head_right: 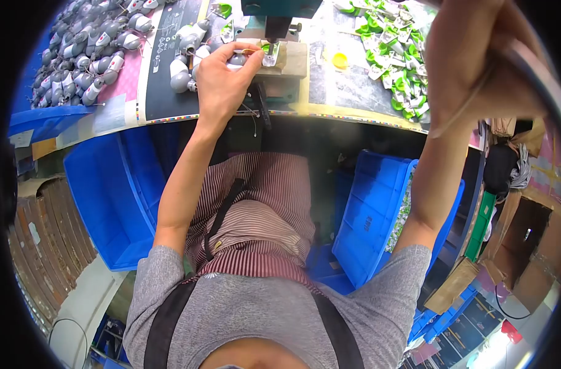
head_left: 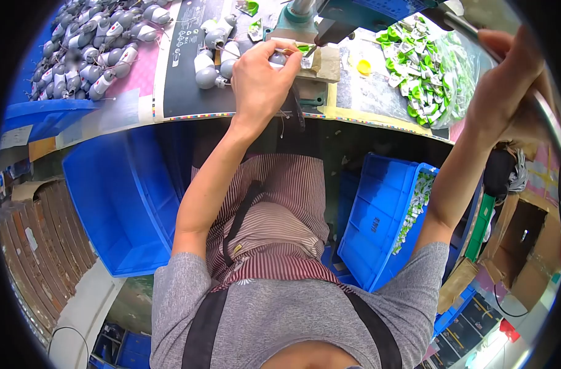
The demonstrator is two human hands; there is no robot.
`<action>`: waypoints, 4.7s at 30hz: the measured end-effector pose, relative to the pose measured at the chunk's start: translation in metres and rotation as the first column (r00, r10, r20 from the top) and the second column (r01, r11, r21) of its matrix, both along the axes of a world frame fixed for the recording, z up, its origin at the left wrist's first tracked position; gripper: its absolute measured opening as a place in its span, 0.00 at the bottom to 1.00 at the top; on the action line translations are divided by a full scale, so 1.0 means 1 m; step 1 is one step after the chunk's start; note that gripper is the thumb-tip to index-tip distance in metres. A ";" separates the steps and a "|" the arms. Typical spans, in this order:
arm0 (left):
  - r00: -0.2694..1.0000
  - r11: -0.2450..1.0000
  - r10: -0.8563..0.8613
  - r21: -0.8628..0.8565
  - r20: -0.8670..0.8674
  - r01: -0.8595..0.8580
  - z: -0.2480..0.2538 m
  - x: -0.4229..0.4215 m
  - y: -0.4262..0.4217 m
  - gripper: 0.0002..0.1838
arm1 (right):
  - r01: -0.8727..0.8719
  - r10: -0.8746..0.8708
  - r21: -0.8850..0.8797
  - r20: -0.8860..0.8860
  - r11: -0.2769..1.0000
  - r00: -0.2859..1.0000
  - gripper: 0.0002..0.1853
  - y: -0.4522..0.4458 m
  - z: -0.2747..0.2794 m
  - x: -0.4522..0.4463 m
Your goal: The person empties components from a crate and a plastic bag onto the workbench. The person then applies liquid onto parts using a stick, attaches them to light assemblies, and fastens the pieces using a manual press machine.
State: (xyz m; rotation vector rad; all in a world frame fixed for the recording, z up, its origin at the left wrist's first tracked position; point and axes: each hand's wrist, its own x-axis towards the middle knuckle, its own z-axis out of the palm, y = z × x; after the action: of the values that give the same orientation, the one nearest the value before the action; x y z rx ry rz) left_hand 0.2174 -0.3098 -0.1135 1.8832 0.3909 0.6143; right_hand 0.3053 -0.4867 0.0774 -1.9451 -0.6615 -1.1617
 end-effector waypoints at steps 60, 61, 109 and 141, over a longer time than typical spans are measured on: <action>0.753 0.401 0.502 0.657 0.425 -0.638 0.030 0.040 0.280 0.27 | -0.406 0.361 -0.182 -0.239 0.896 0.902 0.07 0.035 -0.183 -0.046; 0.730 0.463 0.541 0.577 0.417 -0.673 0.028 0.039 0.289 0.29 | -0.376 0.325 -0.272 -0.216 0.886 0.921 0.08 0.039 -0.183 -0.043; 0.982 0.970 -0.150 -0.210 -0.112 0.124 0.020 -0.028 0.028 0.12 | -0.407 0.264 -0.036 -0.708 0.913 0.655 0.15 0.050 -0.170 -0.014; 0.993 0.989 0.056 0.144 -0.107 -0.041 0.011 -0.002 -0.002 0.13 | -0.333 0.380 0.383 -0.052 0.862 0.924 0.27 0.011 0.016 -0.002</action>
State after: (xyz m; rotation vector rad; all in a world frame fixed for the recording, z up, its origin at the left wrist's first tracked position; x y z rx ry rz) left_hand 0.2158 -0.3114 -0.1026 2.0544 0.4769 0.5844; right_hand 0.3037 -0.4753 0.0931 -1.4855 -0.6504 -0.8500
